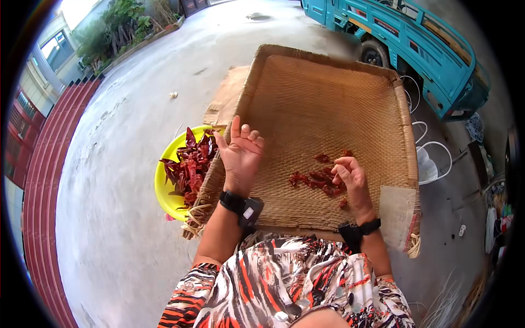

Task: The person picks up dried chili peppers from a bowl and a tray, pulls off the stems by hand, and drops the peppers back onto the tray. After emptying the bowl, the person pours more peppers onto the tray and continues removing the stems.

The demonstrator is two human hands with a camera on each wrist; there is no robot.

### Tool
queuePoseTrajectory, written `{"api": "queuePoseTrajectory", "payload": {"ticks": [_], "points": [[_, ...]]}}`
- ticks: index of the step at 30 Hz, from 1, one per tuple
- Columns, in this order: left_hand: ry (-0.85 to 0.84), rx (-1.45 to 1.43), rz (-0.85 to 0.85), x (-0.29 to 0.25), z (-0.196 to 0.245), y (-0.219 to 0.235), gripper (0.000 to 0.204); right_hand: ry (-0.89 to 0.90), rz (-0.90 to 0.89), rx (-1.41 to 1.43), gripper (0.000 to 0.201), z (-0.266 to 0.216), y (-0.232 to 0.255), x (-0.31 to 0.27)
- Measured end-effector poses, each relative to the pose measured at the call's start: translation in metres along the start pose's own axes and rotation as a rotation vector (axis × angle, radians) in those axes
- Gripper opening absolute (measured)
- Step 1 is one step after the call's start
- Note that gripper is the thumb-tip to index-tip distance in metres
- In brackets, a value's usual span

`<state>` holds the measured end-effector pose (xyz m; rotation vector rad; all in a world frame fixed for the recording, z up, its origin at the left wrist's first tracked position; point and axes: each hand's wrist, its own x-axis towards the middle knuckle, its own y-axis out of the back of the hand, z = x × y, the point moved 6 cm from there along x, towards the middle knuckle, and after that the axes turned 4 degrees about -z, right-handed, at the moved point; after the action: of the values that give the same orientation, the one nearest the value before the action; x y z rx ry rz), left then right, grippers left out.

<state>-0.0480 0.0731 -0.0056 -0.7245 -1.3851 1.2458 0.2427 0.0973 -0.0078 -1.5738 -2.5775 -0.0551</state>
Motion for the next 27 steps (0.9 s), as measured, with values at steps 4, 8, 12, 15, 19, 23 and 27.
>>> {"api": "queuePoseTrajectory", "payload": {"ticks": [4,8,12,15,19,23,27], "points": [[0.155,0.046,0.097,-0.001,-0.014,0.013,0.049,0.078,0.136,-0.259,0.018,0.007,0.008,0.002],[0.331,0.249,0.135,-0.008,-0.044,0.016,0.037,0.212,0.208,-0.92,0.023,0.008,0.017,0.001],[0.48,0.542,0.152,-0.015,-0.063,0.019,0.032,0.245,0.035,-1.129,0.029,0.012,0.004,-0.003],[0.481,0.731,0.136,-0.019,-0.067,0.011,0.029,0.219,0.034,-1.161,0.027,0.013,0.003,-0.003],[0.532,1.009,0.116,-0.024,-0.073,-0.001,0.028,0.209,-0.017,-1.221,0.024,0.015,0.002,-0.002],[0.648,1.023,0.038,-0.028,-0.081,-0.002,0.03,0.236,-0.015,-1.132,0.022,0.013,0.0,-0.002],[0.69,1.164,-0.082,-0.032,-0.087,-0.003,0.033,0.231,0.085,-0.868,0.019,0.008,0.005,0.002]]}}
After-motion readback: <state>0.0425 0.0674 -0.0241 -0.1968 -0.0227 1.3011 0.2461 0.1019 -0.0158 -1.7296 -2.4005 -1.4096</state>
